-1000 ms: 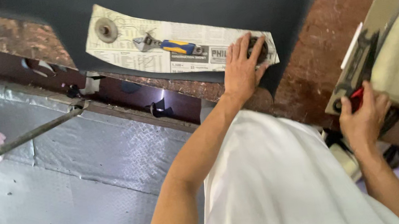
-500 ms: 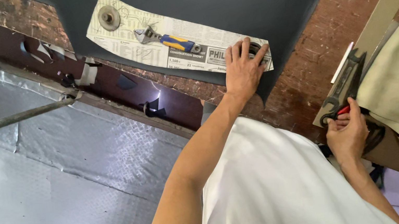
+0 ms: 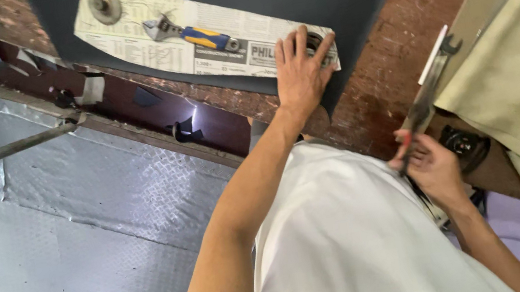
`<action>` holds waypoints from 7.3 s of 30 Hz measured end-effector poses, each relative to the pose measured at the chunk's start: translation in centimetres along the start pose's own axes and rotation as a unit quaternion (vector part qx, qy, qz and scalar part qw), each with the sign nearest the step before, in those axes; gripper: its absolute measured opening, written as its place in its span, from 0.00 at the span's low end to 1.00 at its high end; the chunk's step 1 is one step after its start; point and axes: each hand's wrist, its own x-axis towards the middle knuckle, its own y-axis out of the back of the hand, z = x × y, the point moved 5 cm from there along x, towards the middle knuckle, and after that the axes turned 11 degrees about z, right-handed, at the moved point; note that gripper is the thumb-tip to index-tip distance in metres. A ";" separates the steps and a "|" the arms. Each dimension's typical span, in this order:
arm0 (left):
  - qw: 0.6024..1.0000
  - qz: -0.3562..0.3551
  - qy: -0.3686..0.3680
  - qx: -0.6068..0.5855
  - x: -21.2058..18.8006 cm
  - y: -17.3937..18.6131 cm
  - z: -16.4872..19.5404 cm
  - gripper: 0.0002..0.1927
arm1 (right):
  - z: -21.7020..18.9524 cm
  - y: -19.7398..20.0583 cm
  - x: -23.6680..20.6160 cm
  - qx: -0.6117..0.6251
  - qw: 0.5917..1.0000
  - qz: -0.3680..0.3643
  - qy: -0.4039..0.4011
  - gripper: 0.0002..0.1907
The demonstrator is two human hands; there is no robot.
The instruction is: The person cuts black vinyl upholstery fabric with scissors, following the outline of a paper pattern laid on the material. They hold the pattern flat with metal weights and an adjustable wrench, mark the fabric with chalk, reposition the weights, and continue cutting around the curved pattern edge.
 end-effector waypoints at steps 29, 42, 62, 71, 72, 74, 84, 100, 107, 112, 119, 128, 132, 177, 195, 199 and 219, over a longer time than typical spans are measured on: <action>0.997 0.016 0.043 -0.055 -0.1 -0.4 0.2 0.40 | 1.7 -5.9 2.7 -0.243 0.966 -0.003 -0.085 0.22; 0.997 0.017 0.046 -0.059 0.0 -0.6 0.2 0.41 | 1.3 -5.9 2.6 -0.194 0.971 -0.007 -0.143 0.21; 0.999 -0.017 0.033 -0.009 0.1 -1.4 0.1 0.44 | 0.0 -6.9 4.3 -0.207 0.969 -0.005 -0.137 0.16; 0.998 -0.043 0.030 -0.019 0.4 -0.9 -0.1 0.46 | -1.0 -8.2 6.2 -0.188 0.978 -0.002 -0.093 0.17; 0.998 -0.043 0.029 -0.018 0.5 -0.8 -0.2 0.46 | -1.0 -8.3 6.3 -0.191 0.977 0.002 -0.098 0.18; 0.998 -0.047 0.031 -0.017 0.5 -0.6 -0.1 0.47 | -1.0 -8.3 6.2 -0.204 0.972 0.008 -0.116 0.18; 0.997 -0.060 0.045 -0.010 0.8 -0.6 -0.2 0.47 | -0.2 -9.0 8.3 -0.128 0.981 0.022 -0.143 0.16; 0.997 -0.068 0.037 0.000 0.8 -0.5 -0.4 0.50 | -2.1 -10.4 10.3 -0.109 0.985 0.038 -0.130 0.14; 0.998 -0.052 0.036 -0.005 0.7 -0.3 -0.8 0.49 | -2.6 -11.1 10.7 -0.092 0.987 0.049 -0.125 0.15; 0.998 -0.048 0.030 -0.005 0.5 -0.5 -0.9 0.47 | -2.9 -11.5 10.9 -0.102 0.984 0.057 -0.135 0.14; 0.999 -0.038 0.025 -0.017 0.2 -0.8 -1.0 0.46 | -4.0 -12.0 11.8 -0.095 0.987 0.050 -0.118 0.14; 0.998 -0.052 0.033 -0.021 0.2 -1.0 -1.2 0.47 | -4.7 -12.5 12.2 -0.091 0.988 0.043 -0.115 0.13; 0.997 -0.063 0.038 -0.016 0.1 -1.1 -1.3 0.47 | -4.7 -12.5 12.3 -0.094 0.987 0.048 -0.122 0.13; 0.922 0.036 0.336 -0.190 -10.1 0.5 -0.1 0.16 | -11.4 -1.6 24.4 -0.700 0.591 -0.381 -0.121 0.35; 0.927 0.024 0.325 -0.184 -10.0 0.4 -0.2 0.17 | -10.9 -1.1 24.9 -0.694 0.598 -0.380 -0.124 0.35; 0.924 0.024 0.331 -0.192 -10.0 0.3 -0.2 0.17 | -10.9 -1.0 24.9 -0.702 0.592 -0.376 -0.127 0.35; 0.929 0.038 0.315 -0.189 -10.0 0.5 -0.3 0.17 | -10.9 -2.6 23.4 -0.667 0.636 -0.378 -0.088 0.31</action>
